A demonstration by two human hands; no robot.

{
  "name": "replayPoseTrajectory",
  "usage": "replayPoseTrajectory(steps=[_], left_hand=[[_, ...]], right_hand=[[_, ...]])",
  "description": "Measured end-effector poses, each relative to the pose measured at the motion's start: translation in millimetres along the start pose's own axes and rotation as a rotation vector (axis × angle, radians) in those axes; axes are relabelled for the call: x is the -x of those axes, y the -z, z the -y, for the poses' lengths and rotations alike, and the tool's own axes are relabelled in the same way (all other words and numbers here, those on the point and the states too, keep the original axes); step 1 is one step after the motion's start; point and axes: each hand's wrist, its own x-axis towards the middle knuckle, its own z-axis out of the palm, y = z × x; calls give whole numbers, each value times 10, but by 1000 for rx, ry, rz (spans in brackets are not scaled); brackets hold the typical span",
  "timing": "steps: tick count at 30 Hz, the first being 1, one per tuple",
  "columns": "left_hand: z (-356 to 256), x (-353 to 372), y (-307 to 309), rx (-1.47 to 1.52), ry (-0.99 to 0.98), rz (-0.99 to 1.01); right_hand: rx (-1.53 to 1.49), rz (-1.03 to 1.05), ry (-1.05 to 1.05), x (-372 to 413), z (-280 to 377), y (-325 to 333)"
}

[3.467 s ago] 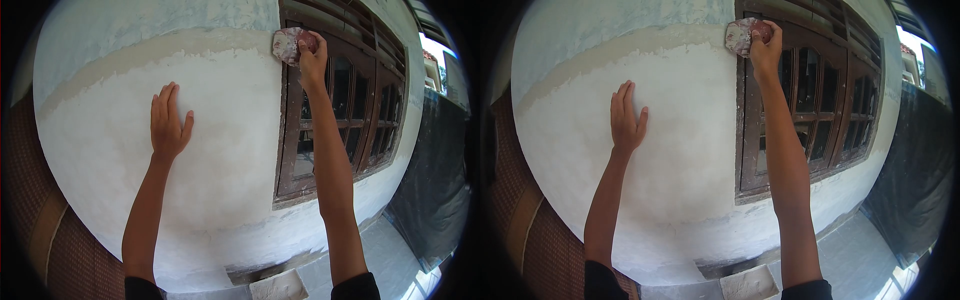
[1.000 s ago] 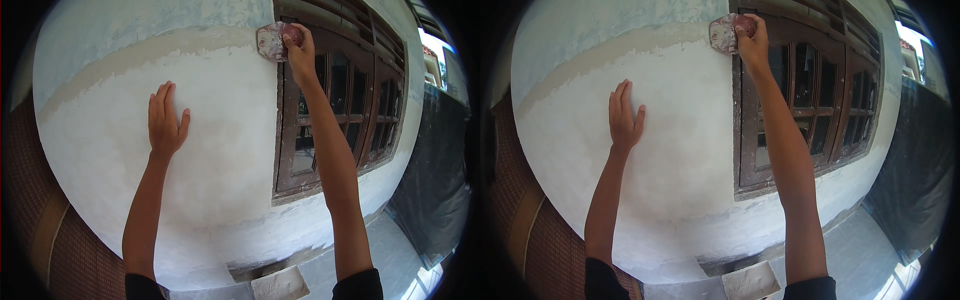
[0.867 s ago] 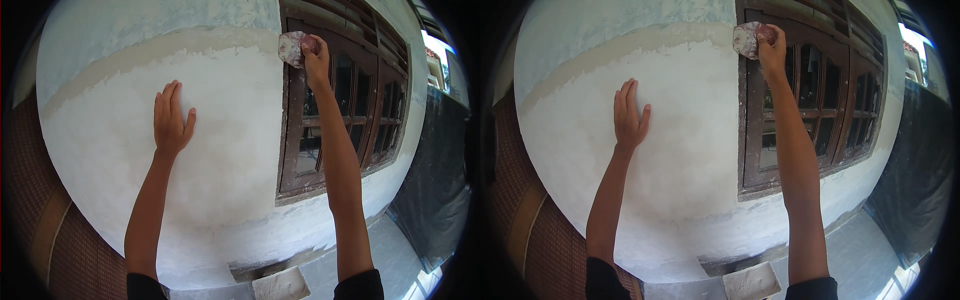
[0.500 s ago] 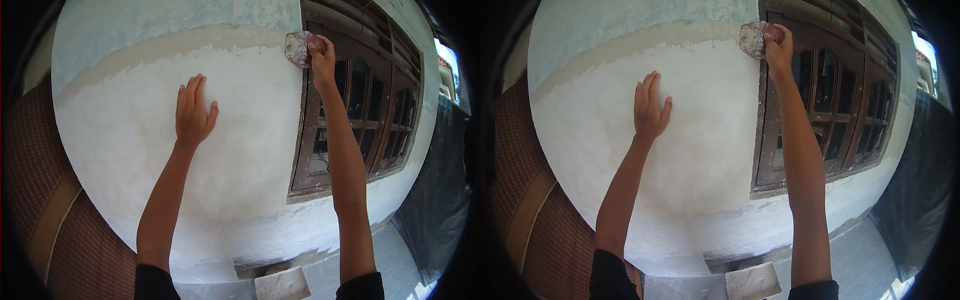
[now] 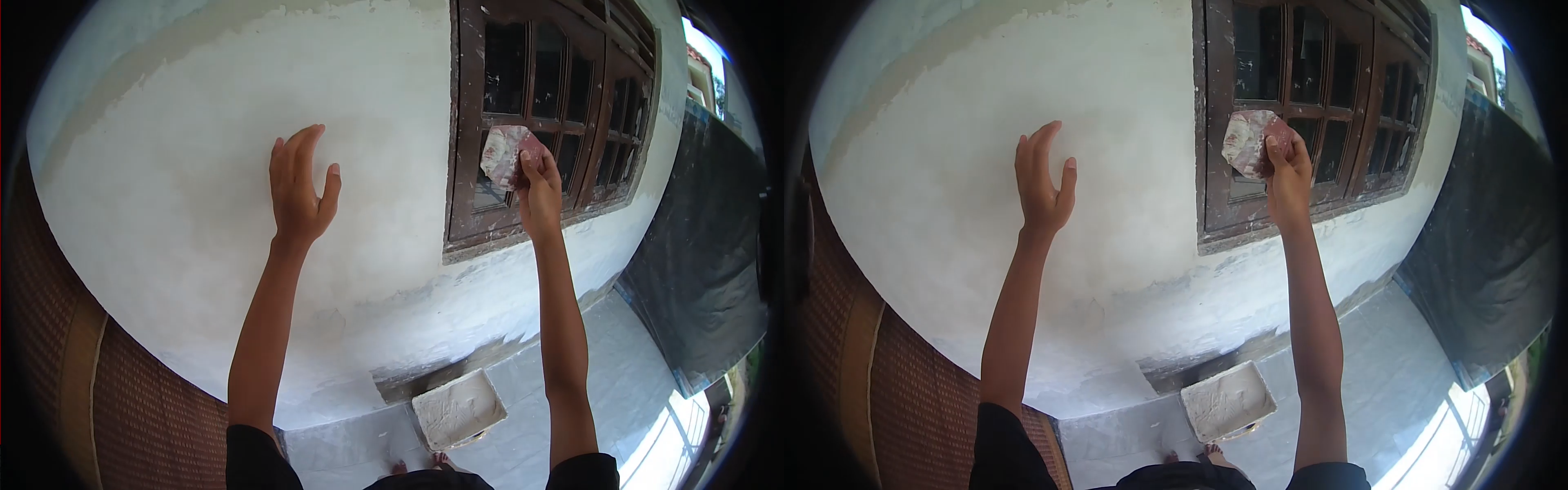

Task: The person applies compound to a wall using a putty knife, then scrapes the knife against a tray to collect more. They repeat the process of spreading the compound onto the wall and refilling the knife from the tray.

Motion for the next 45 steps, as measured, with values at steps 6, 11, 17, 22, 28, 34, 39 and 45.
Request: replayPoseTrajectory(steps=[6, 11, 17, 22, 28, 34, 39, 45], left_hand=[[-869, 1645, -386, 494, 306, 250], [-1470, 3024, -414, 681, 690, 518], [-2192, 4371, -236, 704, 1007, 689], [-2835, 5278, 86, 656, 1124, 840], [-3474, 6386, 295, 636, 1436, 903], [-3741, 7149, 183, 664, 1529, 956], [-3819, 7560, -81, 669, 1522, 950], [-3931, 7800, -221, 682, 1507, 970]], right_hand=[[102, -191, -334, 1460, -409, 811], [246, -279, -547, 2479, -917, 1719], [343, -363, -824, 3613, -1445, 2486], [653, -261, -953, 4611, -1982, 3231], [1091, -88, -918, 5391, -2572, 3904], [1402, 125, -766, 5372, -2915, 4018], [1190, 347, -523, 5354, -3371, 4265], [1360, 531, -445, 5450, -3610, 4279]])
